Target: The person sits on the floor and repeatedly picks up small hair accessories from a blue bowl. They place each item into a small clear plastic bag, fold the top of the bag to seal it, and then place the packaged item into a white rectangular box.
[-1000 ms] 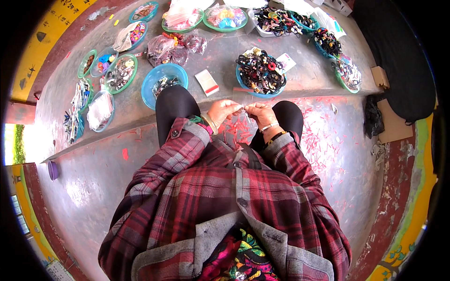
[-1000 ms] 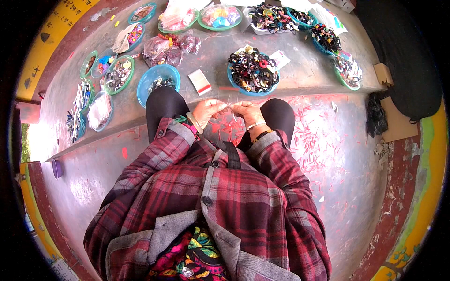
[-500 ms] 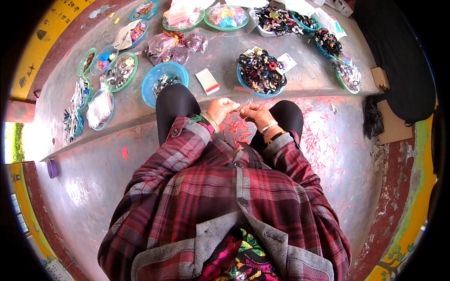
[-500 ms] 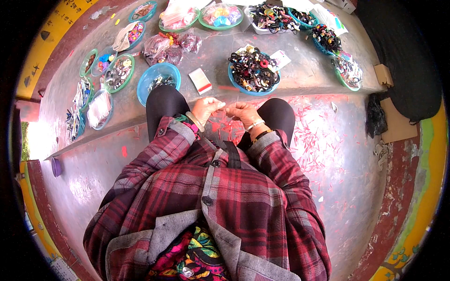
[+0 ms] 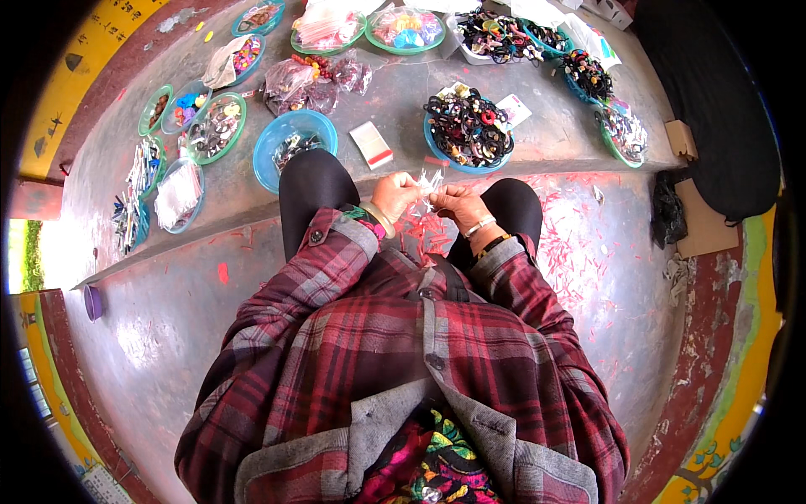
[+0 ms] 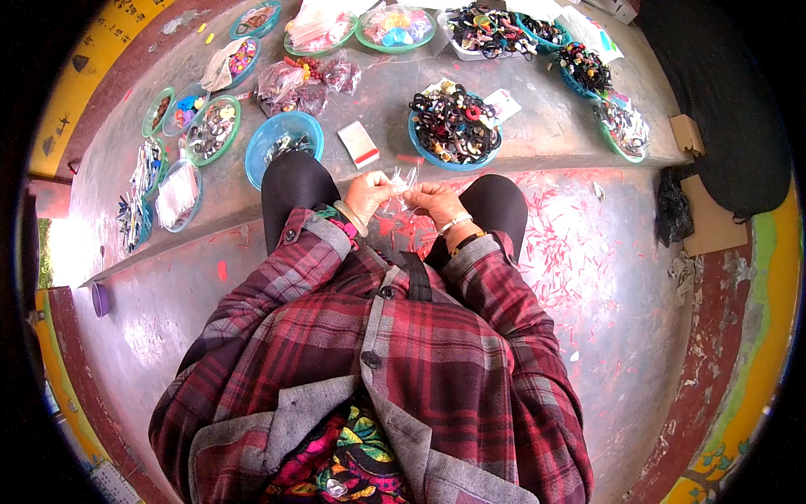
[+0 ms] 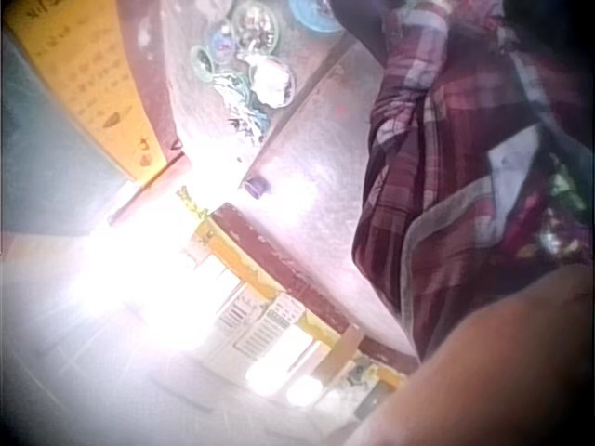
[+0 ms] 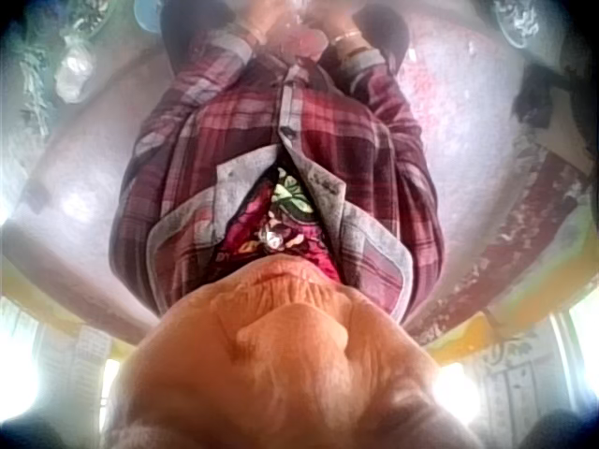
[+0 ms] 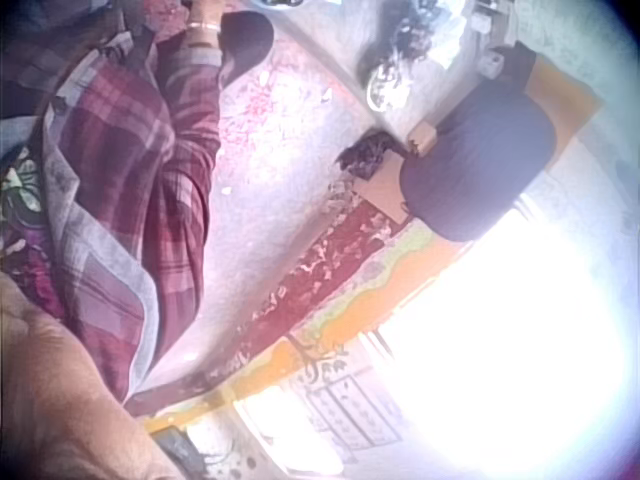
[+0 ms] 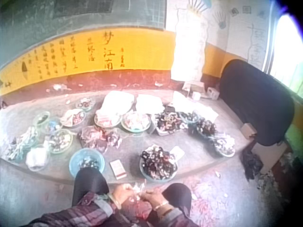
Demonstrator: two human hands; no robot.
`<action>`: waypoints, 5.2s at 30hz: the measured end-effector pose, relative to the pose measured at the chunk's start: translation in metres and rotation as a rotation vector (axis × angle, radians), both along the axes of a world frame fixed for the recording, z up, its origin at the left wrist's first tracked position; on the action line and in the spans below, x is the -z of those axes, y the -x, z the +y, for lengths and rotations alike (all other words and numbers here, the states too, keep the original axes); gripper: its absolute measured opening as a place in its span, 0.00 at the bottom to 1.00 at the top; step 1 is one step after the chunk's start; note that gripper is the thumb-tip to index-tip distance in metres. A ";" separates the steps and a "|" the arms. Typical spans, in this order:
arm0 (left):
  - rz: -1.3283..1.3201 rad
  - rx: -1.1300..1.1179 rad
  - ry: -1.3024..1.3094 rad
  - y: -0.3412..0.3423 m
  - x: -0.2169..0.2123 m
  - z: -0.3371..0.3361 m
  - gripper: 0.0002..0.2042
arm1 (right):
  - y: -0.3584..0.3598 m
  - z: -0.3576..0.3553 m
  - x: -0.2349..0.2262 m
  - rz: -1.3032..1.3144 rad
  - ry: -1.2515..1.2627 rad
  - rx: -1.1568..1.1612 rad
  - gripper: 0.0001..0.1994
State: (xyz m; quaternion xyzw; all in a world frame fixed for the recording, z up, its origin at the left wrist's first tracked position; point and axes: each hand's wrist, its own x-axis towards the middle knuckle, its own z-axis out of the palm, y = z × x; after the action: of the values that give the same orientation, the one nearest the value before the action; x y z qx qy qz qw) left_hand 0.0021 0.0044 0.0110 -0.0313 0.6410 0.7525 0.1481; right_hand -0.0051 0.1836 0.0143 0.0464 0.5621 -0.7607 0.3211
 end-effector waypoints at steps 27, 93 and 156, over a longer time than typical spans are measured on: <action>-0.142 -0.050 -0.057 0.003 -0.002 0.001 0.08 | -0.003 -0.007 -0.008 -0.022 0.007 -0.003 0.06; -0.197 0.065 -0.291 0.003 0.012 0.000 0.09 | 0.000 -0.005 0.000 0.119 -0.013 0.260 0.07; 0.050 0.181 0.104 0.002 0.018 0.007 0.15 | -0.009 -0.013 -0.016 0.917 -0.807 0.165 0.12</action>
State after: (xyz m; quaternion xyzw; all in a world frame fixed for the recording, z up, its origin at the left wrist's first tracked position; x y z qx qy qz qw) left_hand 0.0004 0.0110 -0.0072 0.0379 0.6828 0.7023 0.1978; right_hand 0.0042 0.1704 0.0307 -0.1243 0.8811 -0.4529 -0.0559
